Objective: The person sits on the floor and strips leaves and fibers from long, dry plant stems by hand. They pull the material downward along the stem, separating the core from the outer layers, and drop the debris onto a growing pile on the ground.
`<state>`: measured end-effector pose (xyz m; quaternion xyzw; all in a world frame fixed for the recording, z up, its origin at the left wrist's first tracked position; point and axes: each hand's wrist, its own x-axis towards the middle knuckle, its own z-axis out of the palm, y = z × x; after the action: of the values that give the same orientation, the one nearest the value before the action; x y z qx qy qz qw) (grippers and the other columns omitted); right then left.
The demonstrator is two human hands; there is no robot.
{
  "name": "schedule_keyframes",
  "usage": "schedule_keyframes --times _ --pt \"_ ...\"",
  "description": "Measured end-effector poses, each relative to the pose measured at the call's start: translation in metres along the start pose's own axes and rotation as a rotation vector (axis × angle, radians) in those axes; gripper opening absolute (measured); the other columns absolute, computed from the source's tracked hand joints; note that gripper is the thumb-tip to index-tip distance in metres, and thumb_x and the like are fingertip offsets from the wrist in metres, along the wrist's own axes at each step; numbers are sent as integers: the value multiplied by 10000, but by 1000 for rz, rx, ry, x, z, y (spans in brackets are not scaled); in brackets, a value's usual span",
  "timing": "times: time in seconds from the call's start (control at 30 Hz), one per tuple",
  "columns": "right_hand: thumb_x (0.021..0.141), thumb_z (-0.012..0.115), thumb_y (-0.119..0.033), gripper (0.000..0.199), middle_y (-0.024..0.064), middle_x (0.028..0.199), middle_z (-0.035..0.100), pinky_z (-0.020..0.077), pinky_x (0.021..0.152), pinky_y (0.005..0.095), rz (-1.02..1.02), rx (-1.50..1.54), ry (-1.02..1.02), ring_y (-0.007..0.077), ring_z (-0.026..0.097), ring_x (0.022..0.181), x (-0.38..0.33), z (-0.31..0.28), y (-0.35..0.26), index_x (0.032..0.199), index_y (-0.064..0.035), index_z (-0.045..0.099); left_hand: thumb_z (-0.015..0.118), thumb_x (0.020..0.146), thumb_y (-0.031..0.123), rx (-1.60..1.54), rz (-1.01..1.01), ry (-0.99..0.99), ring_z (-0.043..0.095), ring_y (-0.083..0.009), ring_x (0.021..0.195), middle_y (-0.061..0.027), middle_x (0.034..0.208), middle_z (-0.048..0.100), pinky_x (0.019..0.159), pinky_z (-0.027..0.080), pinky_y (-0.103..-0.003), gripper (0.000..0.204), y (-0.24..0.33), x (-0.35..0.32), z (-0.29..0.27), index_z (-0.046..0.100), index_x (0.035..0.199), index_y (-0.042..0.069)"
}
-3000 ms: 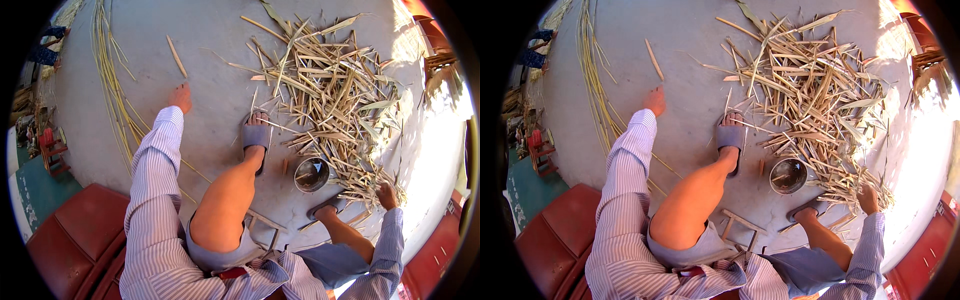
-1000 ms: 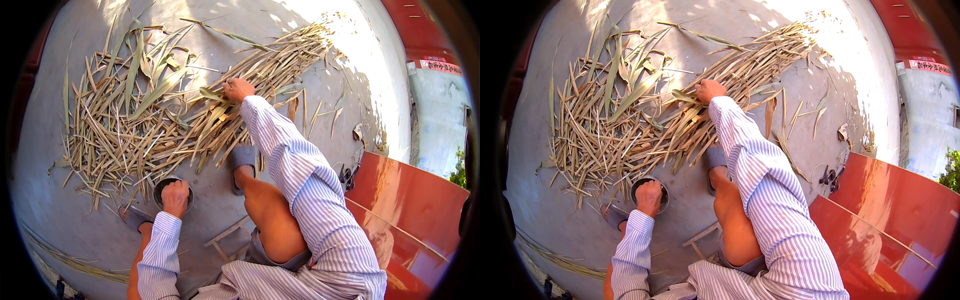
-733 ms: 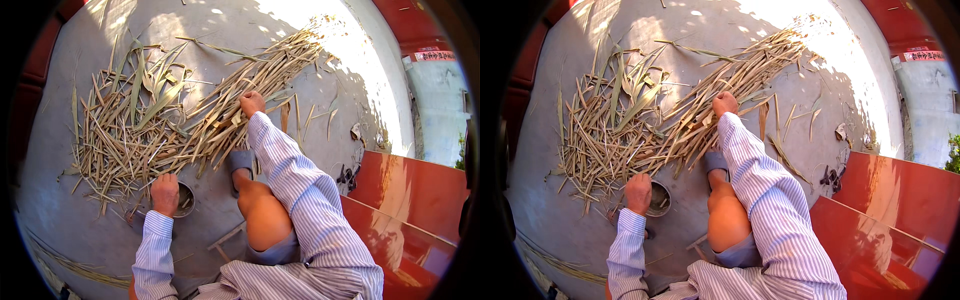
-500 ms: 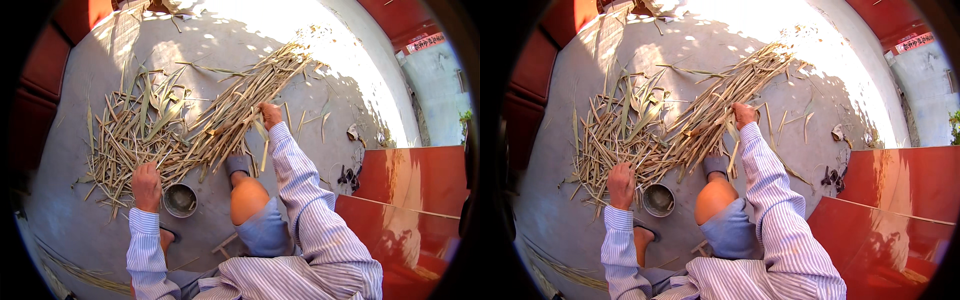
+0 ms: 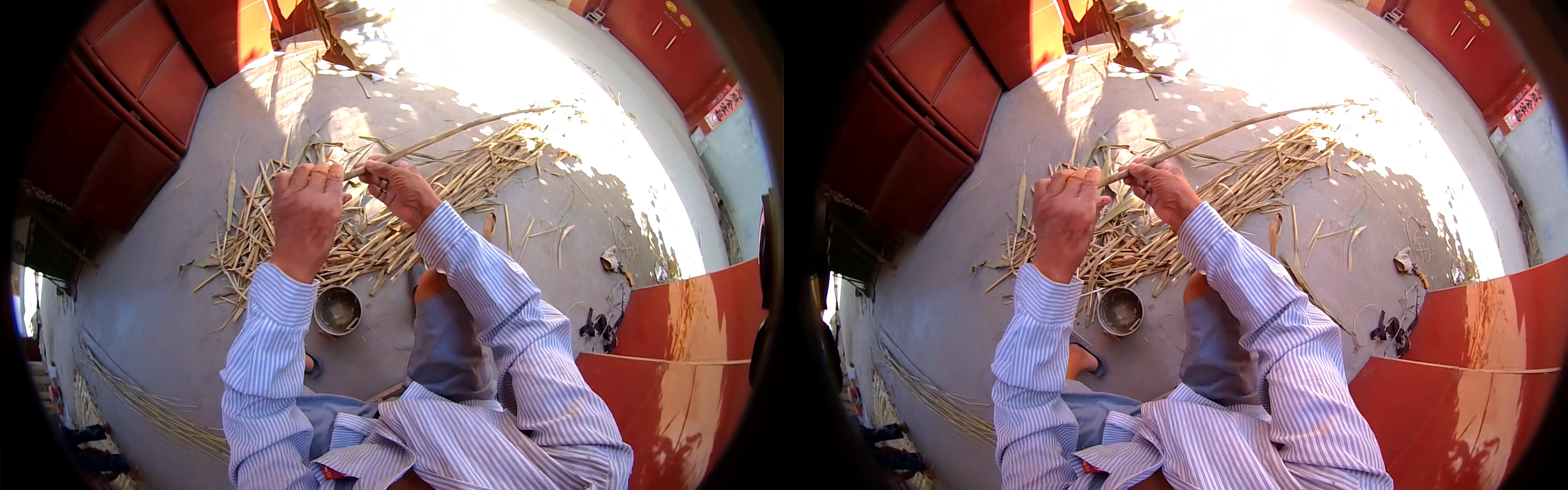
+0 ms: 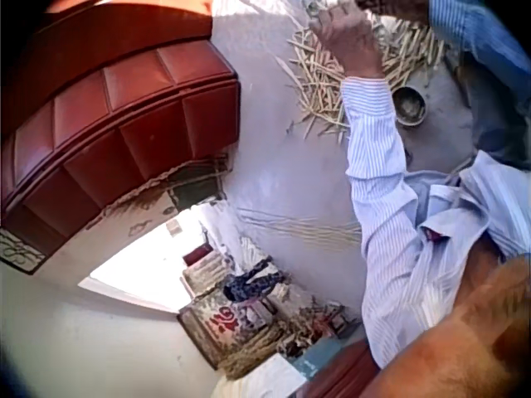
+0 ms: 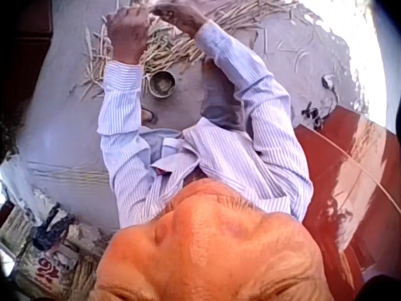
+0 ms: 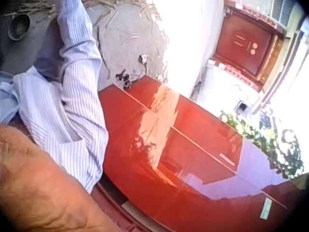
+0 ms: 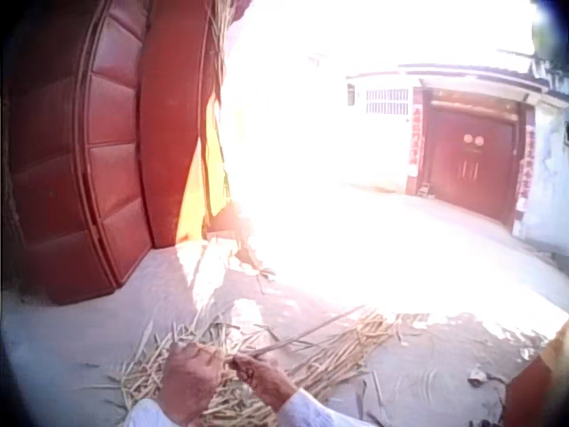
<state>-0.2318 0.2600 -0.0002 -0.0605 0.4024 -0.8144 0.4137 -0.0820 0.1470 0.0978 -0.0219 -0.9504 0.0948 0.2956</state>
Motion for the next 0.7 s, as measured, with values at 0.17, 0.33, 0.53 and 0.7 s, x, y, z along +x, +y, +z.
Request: schedule_keyframes --times 0.17,0.33,0.53,0.7 --pt "935 615 -161 113 43 887 699 528 645 191 91 76 -129 99 655 741 -11 46 30 981 -60 634 689 778 192 38 -44 -82 579 -242 723 -59 708 612 700 377 -379 124 -38 -29 1 615 777 93" --pt "986 547 -234 205 21 844 695 517 625 215 -58 -35 244 98 639 741 20 -28 -8 939 -61 646 670 793 221 60 -201 -126 570 -246 740 -61 725 604 684 345 -379 151 -83 -79 -40 598 776 89" --pt "969 588 -216 167 81 981 706 551 683 217 -71 -132 50 115 662 821 3 -12 6 1013 -57 610 730 754 243 -284 -319 -200 561 -284 762 -87 737 608 700 338 -398 210 -81 -102 -10 638 804 60" --pt "967 588 -191 160 91 1041 700 549 742 239 -106 -173 20 127 663 886 -3 -8 -2 1072 -72 603 754 811 122 -727 -768 -267 618 -77 688 -50 802 695 600 482 -243 182 -81 -110 11 689 932 3"
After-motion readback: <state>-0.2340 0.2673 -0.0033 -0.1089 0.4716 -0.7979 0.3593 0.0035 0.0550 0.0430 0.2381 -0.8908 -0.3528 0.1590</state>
